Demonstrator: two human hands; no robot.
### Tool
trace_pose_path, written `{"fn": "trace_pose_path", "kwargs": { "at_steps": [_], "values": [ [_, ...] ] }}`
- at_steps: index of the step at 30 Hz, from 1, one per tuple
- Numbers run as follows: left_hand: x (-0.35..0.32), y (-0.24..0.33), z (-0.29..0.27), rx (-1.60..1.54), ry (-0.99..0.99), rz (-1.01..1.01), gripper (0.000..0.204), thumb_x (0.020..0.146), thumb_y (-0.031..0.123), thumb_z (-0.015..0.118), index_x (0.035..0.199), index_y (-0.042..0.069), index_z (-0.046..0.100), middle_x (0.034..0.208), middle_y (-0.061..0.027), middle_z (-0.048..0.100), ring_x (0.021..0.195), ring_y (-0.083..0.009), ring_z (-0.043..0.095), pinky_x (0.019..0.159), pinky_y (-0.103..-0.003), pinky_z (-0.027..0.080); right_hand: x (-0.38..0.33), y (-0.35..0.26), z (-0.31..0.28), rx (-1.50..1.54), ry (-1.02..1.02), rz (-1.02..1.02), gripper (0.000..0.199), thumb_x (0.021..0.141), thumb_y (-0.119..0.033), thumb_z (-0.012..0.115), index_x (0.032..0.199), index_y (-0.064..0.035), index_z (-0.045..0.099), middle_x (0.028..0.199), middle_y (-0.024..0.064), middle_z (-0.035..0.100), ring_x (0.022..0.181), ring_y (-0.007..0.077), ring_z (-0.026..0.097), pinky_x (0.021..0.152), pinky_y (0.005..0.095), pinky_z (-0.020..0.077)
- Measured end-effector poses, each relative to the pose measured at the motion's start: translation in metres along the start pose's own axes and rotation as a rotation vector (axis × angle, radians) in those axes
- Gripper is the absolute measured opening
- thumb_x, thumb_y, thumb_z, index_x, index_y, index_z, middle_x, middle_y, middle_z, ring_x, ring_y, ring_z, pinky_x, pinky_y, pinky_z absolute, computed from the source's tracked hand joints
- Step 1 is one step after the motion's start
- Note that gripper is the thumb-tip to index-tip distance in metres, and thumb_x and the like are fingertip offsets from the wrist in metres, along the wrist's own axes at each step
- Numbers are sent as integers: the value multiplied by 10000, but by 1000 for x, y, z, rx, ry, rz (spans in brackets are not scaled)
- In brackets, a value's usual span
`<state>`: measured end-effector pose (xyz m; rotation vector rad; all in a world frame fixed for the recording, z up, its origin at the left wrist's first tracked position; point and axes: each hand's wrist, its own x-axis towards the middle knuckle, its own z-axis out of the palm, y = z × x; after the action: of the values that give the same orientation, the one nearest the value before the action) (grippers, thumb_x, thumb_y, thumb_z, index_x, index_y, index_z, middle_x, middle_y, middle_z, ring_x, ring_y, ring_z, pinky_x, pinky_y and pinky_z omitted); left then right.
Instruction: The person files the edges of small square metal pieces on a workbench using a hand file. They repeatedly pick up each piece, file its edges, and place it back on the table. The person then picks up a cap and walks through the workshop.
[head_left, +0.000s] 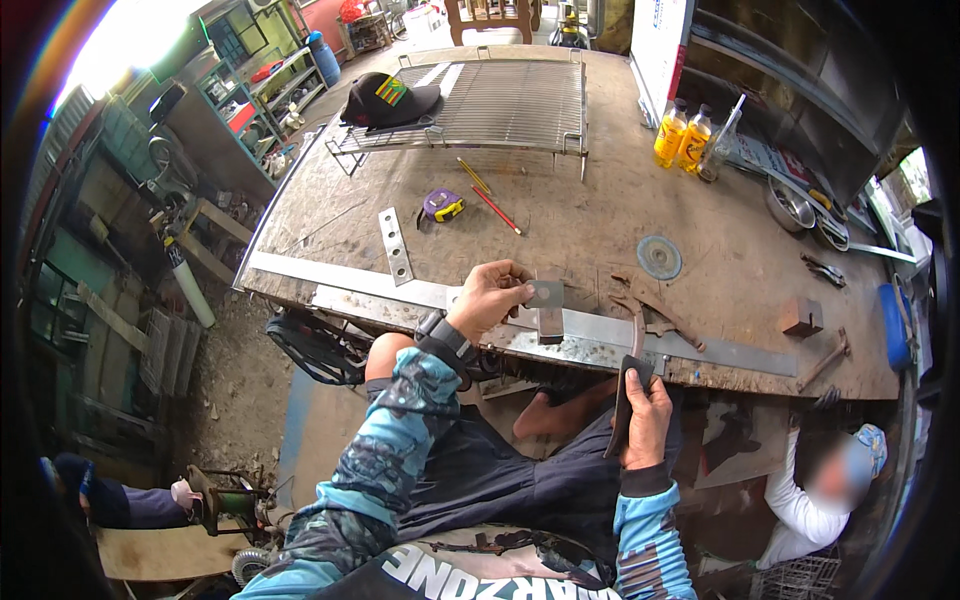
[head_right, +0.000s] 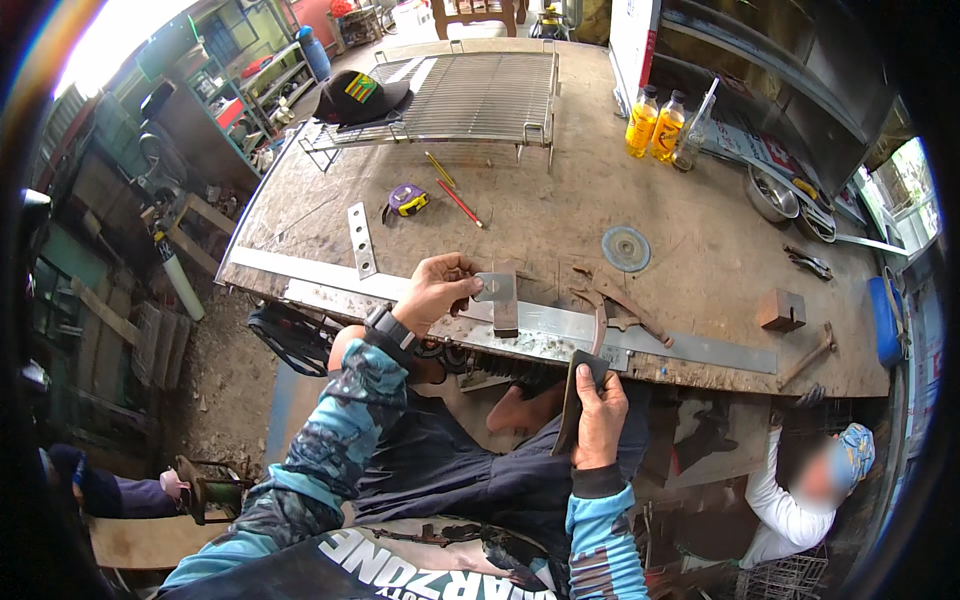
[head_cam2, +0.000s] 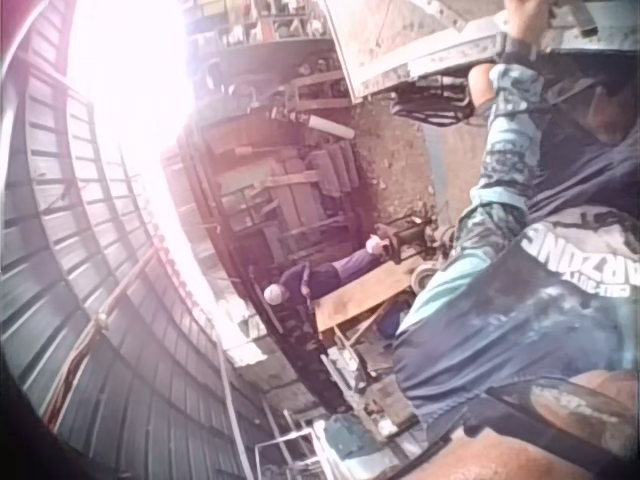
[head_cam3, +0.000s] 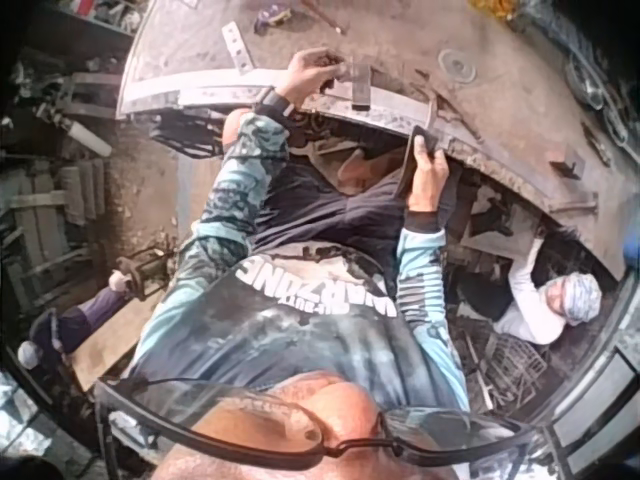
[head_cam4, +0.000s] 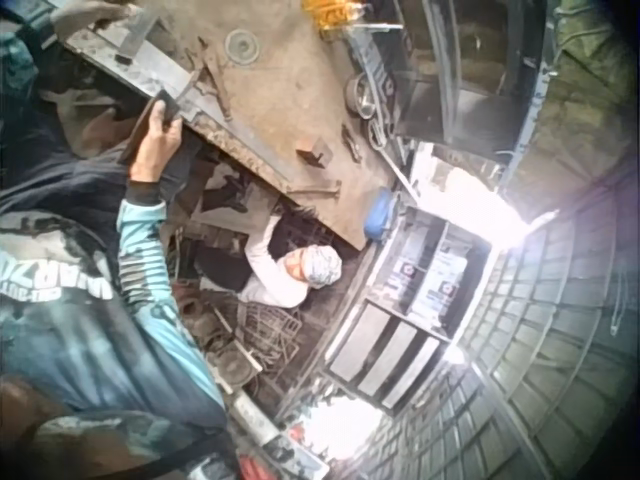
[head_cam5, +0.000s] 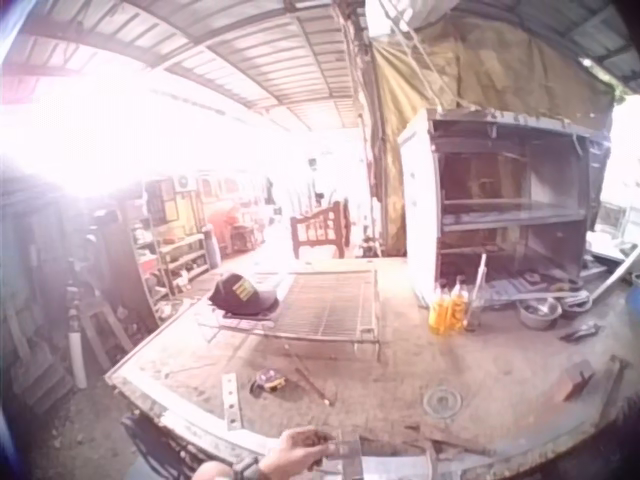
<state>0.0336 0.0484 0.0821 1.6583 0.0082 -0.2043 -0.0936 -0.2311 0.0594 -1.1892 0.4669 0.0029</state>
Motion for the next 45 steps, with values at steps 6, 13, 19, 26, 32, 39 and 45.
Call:
{"fn": "trace_pose_path", "kwargs": {
  "at_steps": [6,13,19,26,32,39,45],
  "values": [
    [33,-12,-4,386,-263,187,213,953,89,709,1145,22,773,966,-84,769,848,-148,681,773,-309,541,-4,5,7,17,-58,12,175,989,-196,767,1052,-43,706,952,-31,686,821,39,565,757,211,463],
    [41,-7,17,745,-173,345,232,908,138,728,1130,120,793,978,-113,654,954,-261,676,852,-374,537,6,8,25,-43,-144,-51,215,991,-181,764,1119,-34,675,1041,10,712,899,75,621,851,247,498],
    [-8,-46,18,474,172,338,462,890,148,761,1340,91,677,1076,-131,646,1004,-284,637,923,-389,520,30,6,43,-225,-183,-169,178,1005,-145,721,1063,2,640,1010,27,693,912,98,585,856,275,486],
    [-36,-56,20,626,154,363,605,886,319,785,1441,163,603,1400,-162,571,1282,-389,536,1079,-495,407,47,-6,96,-619,-196,-392,370,947,-81,748,1285,-40,604,1083,67,685,968,138,660,871,291,529],
    [-32,-61,30,523,217,325,553,881,316,786,1404,213,639,1408,-114,576,1311,-343,524,1081,-490,354,59,14,99,-1085,-164,-663,314,949,-183,733,1246,-94,680,1128,147,655,963,354,663,866,425,539],
    [-32,-72,33,543,260,377,562,856,326,788,1389,219,646,1402,-109,578,1295,-341,534,1086,-485,330,42,16,98,-1257,-289,-693,553,916,-251,762,1440,-126,635,1289,269,481,1150,441,599,925,477,544],
    [-34,-69,36,551,289,385,549,856,315,791,1374,201,650,1386,-117,589,1309,-338,535,1108,-484,324,35,-4,98,-1399,-386,-616,777,808,-110,735,1551,-134,512,1409,313,411,1293,494,515,1052,505,488]
  ]
}}
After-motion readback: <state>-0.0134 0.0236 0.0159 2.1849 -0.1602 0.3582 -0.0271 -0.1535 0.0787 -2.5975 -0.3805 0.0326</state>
